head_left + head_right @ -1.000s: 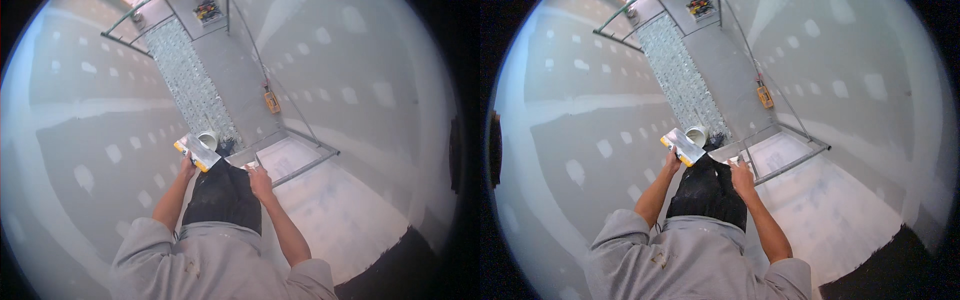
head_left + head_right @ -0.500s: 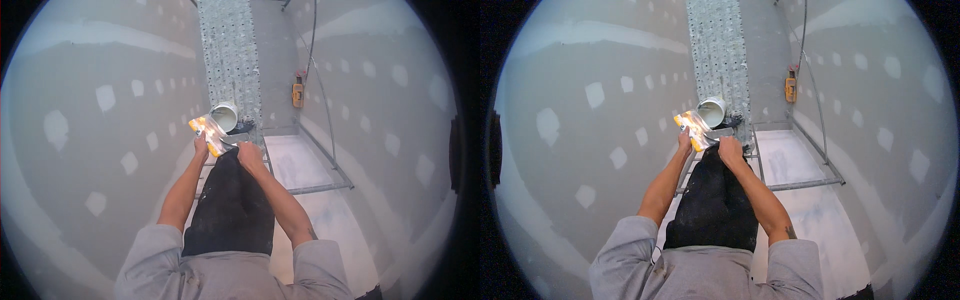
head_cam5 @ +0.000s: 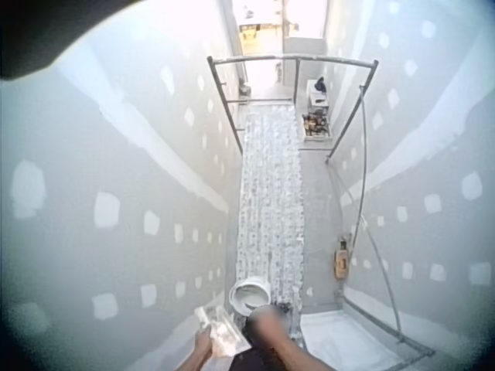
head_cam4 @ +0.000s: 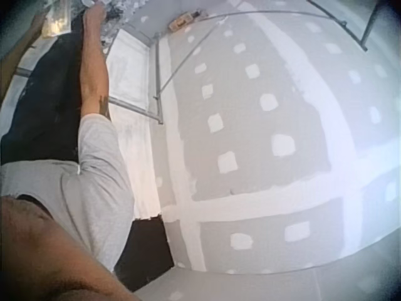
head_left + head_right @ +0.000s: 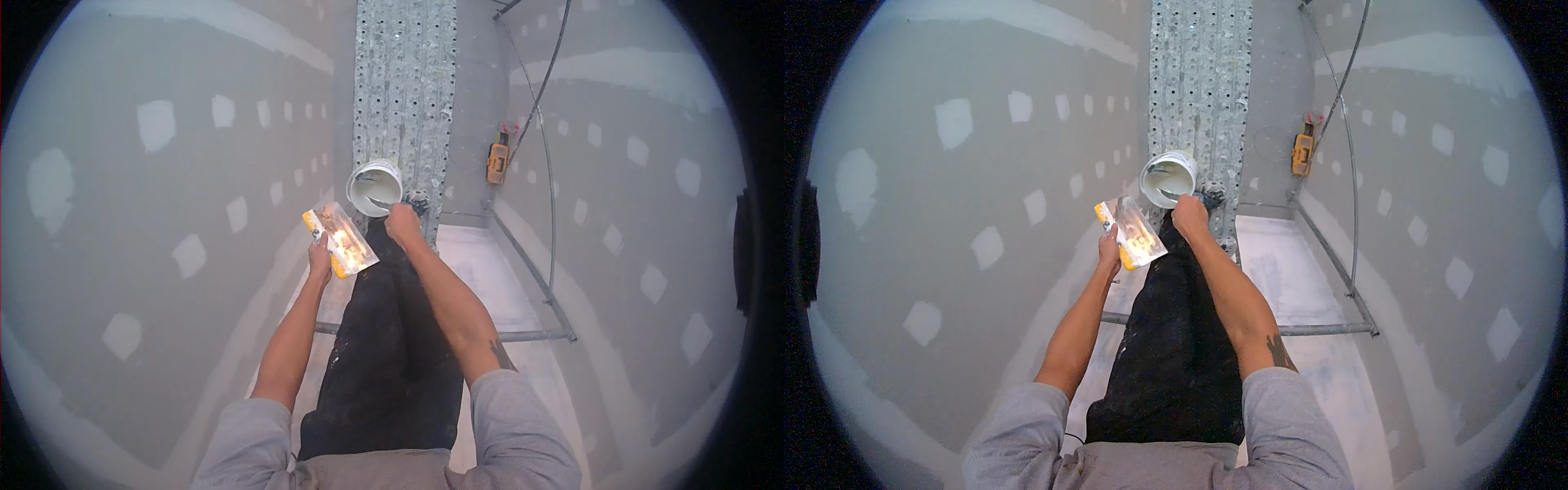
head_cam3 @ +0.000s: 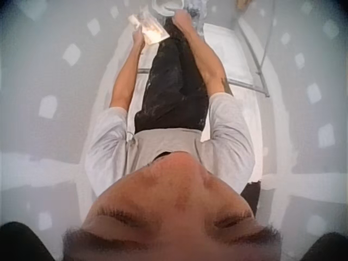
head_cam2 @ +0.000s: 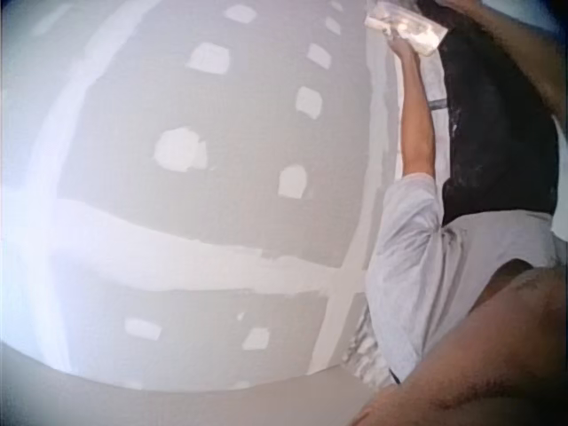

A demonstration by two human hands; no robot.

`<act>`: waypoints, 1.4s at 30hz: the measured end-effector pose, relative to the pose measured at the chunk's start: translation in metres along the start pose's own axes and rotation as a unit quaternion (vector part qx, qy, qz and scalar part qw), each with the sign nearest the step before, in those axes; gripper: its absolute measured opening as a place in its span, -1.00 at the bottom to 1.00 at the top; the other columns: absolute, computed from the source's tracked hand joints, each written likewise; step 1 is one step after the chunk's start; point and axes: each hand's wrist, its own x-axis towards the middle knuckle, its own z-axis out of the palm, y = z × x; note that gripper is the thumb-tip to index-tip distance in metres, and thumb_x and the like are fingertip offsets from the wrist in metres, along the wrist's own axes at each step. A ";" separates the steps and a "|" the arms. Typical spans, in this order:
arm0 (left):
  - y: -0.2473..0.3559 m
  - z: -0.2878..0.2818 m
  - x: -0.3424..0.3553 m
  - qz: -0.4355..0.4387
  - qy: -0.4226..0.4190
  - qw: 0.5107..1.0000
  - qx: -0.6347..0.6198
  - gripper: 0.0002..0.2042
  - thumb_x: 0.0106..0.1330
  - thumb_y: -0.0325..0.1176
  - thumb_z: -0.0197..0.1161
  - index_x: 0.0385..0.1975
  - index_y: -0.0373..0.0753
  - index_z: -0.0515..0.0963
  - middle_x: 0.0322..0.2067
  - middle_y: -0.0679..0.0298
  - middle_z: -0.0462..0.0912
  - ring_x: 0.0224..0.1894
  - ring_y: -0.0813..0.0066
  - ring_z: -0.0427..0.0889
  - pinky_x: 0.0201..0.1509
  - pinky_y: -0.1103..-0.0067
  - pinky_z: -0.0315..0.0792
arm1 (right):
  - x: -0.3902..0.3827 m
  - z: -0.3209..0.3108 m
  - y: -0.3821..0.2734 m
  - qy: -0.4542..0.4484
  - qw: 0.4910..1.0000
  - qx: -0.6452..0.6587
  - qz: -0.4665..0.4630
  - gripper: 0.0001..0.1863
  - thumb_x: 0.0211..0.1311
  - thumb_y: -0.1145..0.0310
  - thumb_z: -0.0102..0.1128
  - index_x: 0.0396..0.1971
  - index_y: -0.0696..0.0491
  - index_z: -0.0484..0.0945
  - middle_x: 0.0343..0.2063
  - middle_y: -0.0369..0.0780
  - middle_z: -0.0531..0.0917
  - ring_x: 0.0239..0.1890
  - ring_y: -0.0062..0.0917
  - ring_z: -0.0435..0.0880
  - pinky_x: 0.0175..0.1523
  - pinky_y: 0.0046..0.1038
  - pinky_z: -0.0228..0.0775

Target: Applying joint compound to a ceiling with a taping knife and mixing more compound in a bucket.

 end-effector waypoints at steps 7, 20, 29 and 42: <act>-0.002 -0.016 0.007 0.060 -0.013 0.998 0.035 -0.61 0.43 -0.14 0.06 -0.04 -0.41 0.46 -0.27 0.24 0.57 -0.28 0.53 0.54 -0.19 0.52 0.43 | 0.043 -0.024 0.015 -0.069 0.995 -0.034 0.063 -0.74 0.04 0.38 0.14 -0.32 0.22 0.64 -0.25 0.17 0.63 -0.11 0.01 0.63 0.00 -0.12 0.49; 0.095 0.043 0.036 0.067 -0.197 0.960 -0.187 -0.67 0.43 -0.37 0.02 0.12 -0.35 0.27 -0.01 0.15 0.48 0.07 0.32 0.49 0.22 0.40 0.37 | 0.042 -0.028 0.062 0.051 0.998 0.029 -0.031 -0.50 0.08 0.45 0.08 0.09 0.19 0.38 -0.06 0.11 0.52 0.02 -0.01 0.50 0.14 -0.14 0.34; 0.140 0.113 0.146 -0.012 -0.207 0.938 -0.279 -0.91 0.35 -0.42 0.17 -0.21 -0.24 0.48 -0.33 0.31 0.53 -0.31 0.51 0.53 -0.25 0.61 0.49 | 0.098 0.021 -0.034 0.131 0.974 0.178 -0.057 -0.49 -0.07 0.55 0.15 0.00 0.05 0.40 -0.02 0.03 0.51 0.06 -0.09 0.49 0.14 -0.22 0.33; 0.178 0.043 0.137 0.027 -0.123 0.979 -0.163 -0.72 0.45 -0.36 -0.10 0.05 -0.36 0.32 -0.05 0.03 0.49 0.04 0.14 0.50 0.12 0.33 0.48 | -0.008 -0.006 0.020 -0.080 0.903 0.422 0.001 -0.70 0.10 0.53 0.21 -0.11 0.15 0.56 -0.17 -0.18 0.66 -0.09 -0.46 0.62 0.02 -0.46 0.44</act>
